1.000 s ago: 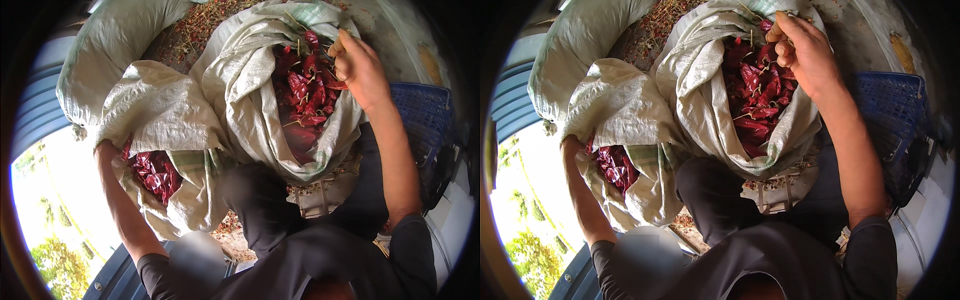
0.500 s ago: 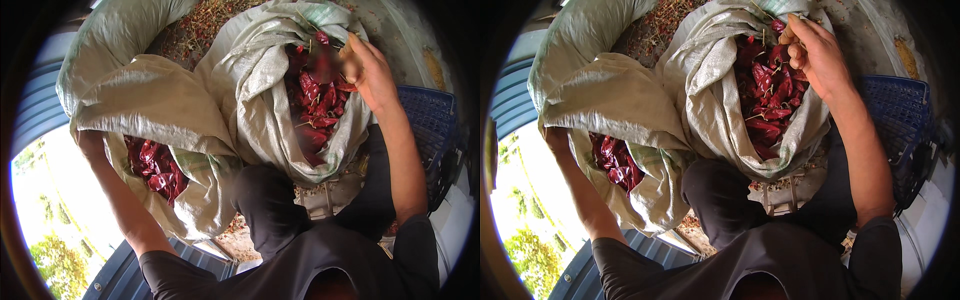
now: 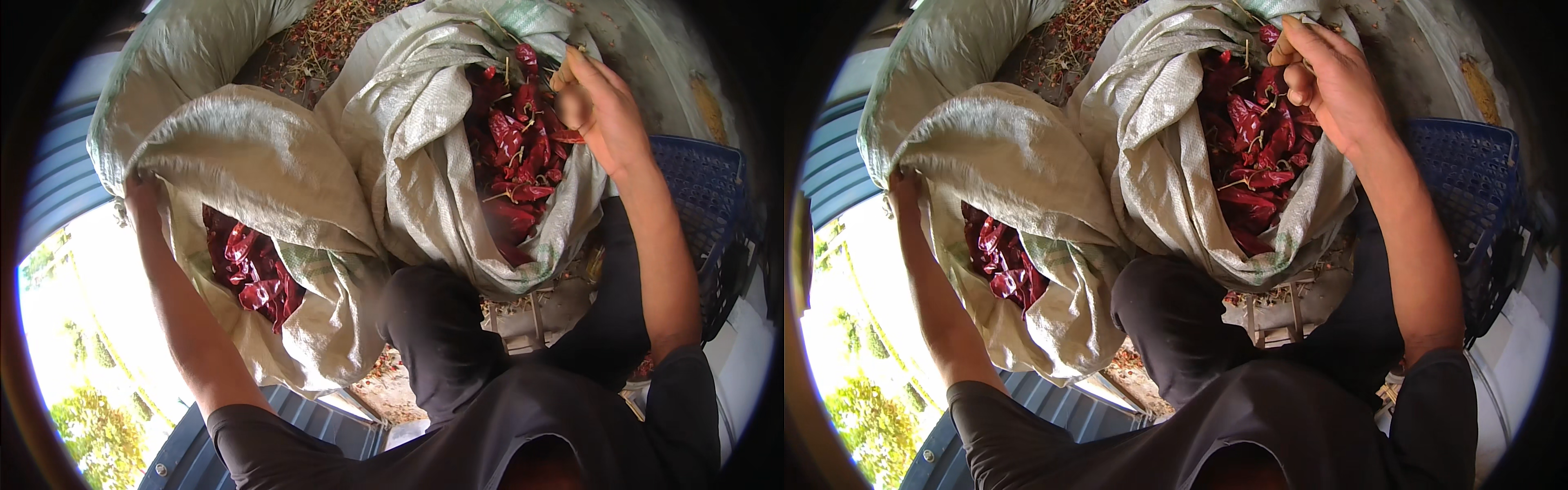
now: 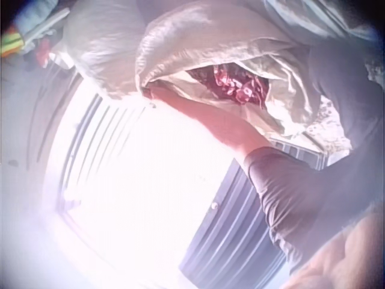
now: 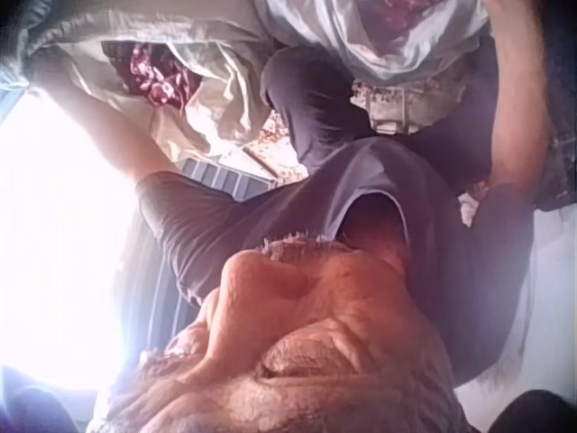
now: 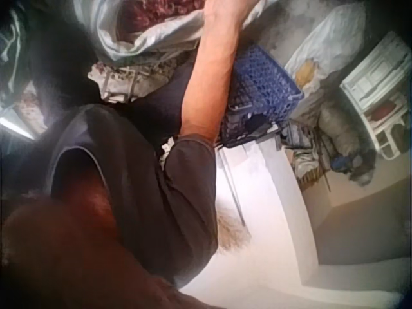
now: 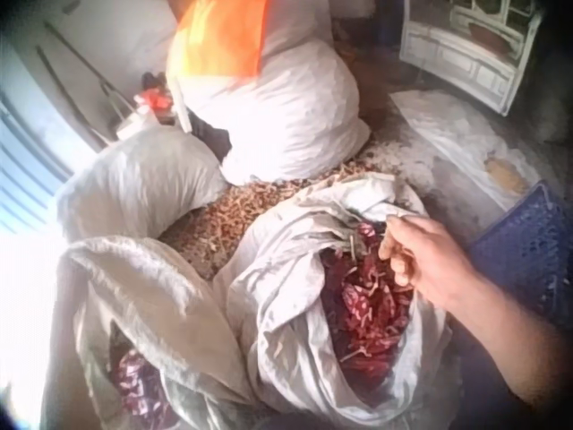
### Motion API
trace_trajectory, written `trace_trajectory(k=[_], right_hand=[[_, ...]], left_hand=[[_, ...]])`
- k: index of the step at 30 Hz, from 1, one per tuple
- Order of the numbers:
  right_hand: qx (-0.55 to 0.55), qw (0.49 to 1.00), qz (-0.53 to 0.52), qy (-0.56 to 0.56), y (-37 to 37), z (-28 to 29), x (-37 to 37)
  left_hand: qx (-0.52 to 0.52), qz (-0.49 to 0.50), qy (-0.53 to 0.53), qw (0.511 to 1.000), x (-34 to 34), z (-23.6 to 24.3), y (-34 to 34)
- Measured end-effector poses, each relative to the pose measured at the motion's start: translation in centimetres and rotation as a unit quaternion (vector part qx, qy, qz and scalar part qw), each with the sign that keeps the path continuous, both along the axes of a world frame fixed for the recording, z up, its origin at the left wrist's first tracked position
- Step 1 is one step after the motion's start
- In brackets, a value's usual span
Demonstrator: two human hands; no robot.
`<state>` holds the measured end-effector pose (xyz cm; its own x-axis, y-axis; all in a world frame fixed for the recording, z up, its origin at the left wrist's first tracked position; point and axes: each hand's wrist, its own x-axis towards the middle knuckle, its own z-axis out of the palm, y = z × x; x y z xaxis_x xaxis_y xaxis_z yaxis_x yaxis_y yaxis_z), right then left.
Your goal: The person sits on the floor and uses shears to trim the stems off dried red chilies taken from a large sack. The trimmed chilies are placed into a second sack while the stems are discarded.
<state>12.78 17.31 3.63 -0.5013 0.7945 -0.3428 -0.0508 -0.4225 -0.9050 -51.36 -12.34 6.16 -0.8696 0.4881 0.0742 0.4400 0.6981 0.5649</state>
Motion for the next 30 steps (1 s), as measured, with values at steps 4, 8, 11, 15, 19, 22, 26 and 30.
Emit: trace_trajectory(k=[4, 8, 11, 15, 19, 22, 26, 30], right_hand=[[-0.003, 1.000, 0.004, -0.005, -0.2, 0.1, -0.2], [0.000, 1.000, 0.000, -0.013, -0.2, 0.0, 0.3], [-0.008, 1.000, 0.010, -0.015, -0.6, 0.1, -0.2], [-0.001, 1.000, 0.027, -0.011, -0.9, 0.1, -0.6], [0.008, 0.999, 0.040, -0.012, -1.1, -0.1, -0.4], [0.016, 0.999, 0.019, -0.030, -0.4, -0.3, 1.0], [-0.004, 0.999, 0.053, -0.011, -0.7, -1.1, -0.8], [0.009, 0.998, 0.026, -0.064, -1.2, -0.1, -0.1]], left_hand=[[-0.110, 0.142, 0.262, 0.948, 4.2, -0.6, -1.9], [-0.165, -0.025, 0.331, 0.929, 13.9, -1.7, 0.7], [-0.307, -0.013, 0.183, 0.934, 16.2, -3.0, -1.4], [-0.164, -0.073, -0.051, 0.982, 16.4, -5.1, -2.1], [0.039, -0.095, -0.207, 0.973, 14.9, -7.2, 1.0], [0.030, -0.044, -0.184, 0.982, 13.5, -4.0, -0.1], [-0.382, 0.042, 0.053, 0.922, 1.9, -4.1, -21.6], [-0.043, -0.001, -0.109, 0.993, 19.3, -0.4, -11.1]])
